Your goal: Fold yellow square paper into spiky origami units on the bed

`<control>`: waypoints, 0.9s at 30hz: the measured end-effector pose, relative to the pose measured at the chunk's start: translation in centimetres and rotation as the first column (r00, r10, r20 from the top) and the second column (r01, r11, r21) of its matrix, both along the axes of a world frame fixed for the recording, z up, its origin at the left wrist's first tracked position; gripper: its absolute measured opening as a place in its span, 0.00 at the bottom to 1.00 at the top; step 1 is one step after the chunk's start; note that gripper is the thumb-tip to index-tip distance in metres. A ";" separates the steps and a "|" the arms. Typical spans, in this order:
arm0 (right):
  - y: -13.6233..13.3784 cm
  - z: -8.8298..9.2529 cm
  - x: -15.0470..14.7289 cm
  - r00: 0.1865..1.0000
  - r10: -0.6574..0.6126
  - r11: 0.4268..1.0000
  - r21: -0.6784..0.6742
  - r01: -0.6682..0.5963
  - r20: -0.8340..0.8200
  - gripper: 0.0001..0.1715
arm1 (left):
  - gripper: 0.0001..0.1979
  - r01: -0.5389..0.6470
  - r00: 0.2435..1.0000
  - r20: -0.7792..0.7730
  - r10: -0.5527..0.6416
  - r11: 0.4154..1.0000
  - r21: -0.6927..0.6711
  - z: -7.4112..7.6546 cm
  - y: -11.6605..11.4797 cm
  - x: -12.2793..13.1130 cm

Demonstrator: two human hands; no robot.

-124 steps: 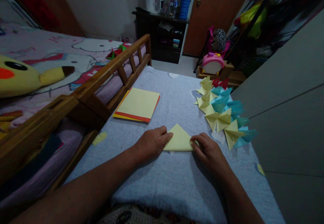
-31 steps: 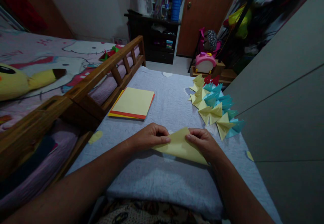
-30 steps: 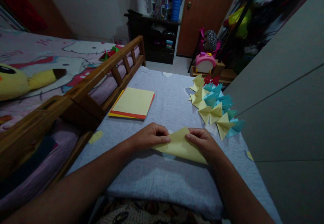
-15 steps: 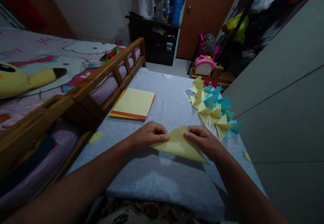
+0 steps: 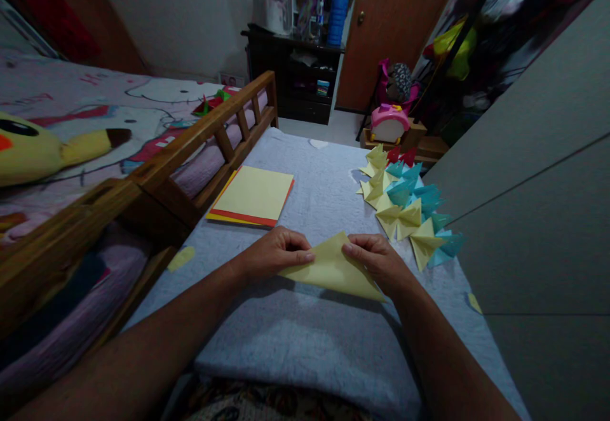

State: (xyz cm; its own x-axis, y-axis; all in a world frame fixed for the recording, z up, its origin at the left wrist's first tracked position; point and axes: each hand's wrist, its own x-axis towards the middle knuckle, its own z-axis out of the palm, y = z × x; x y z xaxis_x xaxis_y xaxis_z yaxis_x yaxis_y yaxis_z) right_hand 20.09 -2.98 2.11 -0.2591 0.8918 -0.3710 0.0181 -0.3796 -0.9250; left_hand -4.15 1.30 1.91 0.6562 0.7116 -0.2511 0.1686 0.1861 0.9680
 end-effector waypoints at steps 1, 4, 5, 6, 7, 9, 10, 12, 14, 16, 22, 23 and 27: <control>0.0 -0.1 0.0 1.000 0.001 1.000 0.002 -0.001 -0.004 0.25 | 0.16 0.001 1.000 -0.005 -0.001 1.000 0.006 0.0 0.0 0.0; 0.0 -0.1 0.0 1.000 0.002 1.000 0.005 -0.002 -0.013 0.25 | 0.17 0.004 1.000 -0.022 -0.003 1.000 0.027 0.0 0.1 0.0; 0.0 0.0 0.0 1.000 0.002 1.000 0.005 -0.002 -0.013 0.25 | 0.17 0.003 1.000 -0.027 -0.002 0.999 0.033 0.0 0.1 0.0; 0.0 0.0 0.0 1.000 0.003 1.000 0.007 -0.003 -0.010 0.25 | 0.17 0.005 1.000 -0.031 -0.004 0.999 0.036 0.0 0.1 0.0; 0.0 0.0 0.0 1.000 0.005 1.000 0.009 -0.005 -0.008 0.25 | 0.17 0.005 0.999 -0.033 -0.004 0.999 0.037 -0.1 0.1 0.0; 0.1 0.0 0.0 1.000 0.010 1.000 0.013 -0.009 -0.005 0.25 | 0.18 0.003 0.999 -0.036 -0.002 0.999 0.038 -0.1 0.1 -0.1; 0.1 0.0 0.0 1.000 0.010 1.000 0.015 -0.010 -0.004 0.24 | 0.18 0.004 0.999 -0.039 -0.003 0.999 0.040 -0.1 0.2 -0.1; 0.1 0.0 0.0 1.000 0.011 1.000 0.018 -0.011 -0.005 0.24 | 0.17 0.006 0.999 -0.043 -0.003 0.999 0.051 -0.2 0.2 -0.1; 0.1 0.0 0.0 1.000 0.011 1.000 0.016 -0.011 -0.004 0.25 | 0.17 0.008 0.999 -0.047 -0.005 0.998 0.064 -0.1 0.2 -0.1; 0.1 0.1 -0.1 1.000 0.007 1.000 0.014 -0.007 -0.002 0.25 | 0.17 0.008 0.999 -0.051 -0.004 0.997 0.071 0.0 0.2 0.0; 0.1 0.0 -0.1 1.000 -0.009 1.000 0.021 0.009 0.011 0.26 | 0.18 0.009 0.998 -0.058 -0.005 0.998 0.069 0.1 0.1 -0.1; 0.1 0.0 -0.1 1.000 -0.010 1.000 0.024 0.010 0.014 0.26 | 0.18 0.012 0.998 -0.057 -0.009 0.998 0.067 0.0 0.2 -0.1; 0.1 -0.2 -0.1 1.000 -0.007 1.000 0.017 0.007 0.015 0.26 | 0.18 0.021 0.999 -0.048 -0.017 0.997 0.070 -0.1 0.2 -0.1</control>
State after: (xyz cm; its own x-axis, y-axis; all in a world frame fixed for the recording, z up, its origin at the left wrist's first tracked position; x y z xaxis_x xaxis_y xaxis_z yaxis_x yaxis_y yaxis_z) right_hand 20.04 -2.89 1.87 -0.2473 0.8995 -0.3601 0.0299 -0.3644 -0.9308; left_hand -4.26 1.48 1.78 0.6583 0.7163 -0.2315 0.2174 0.1136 0.9695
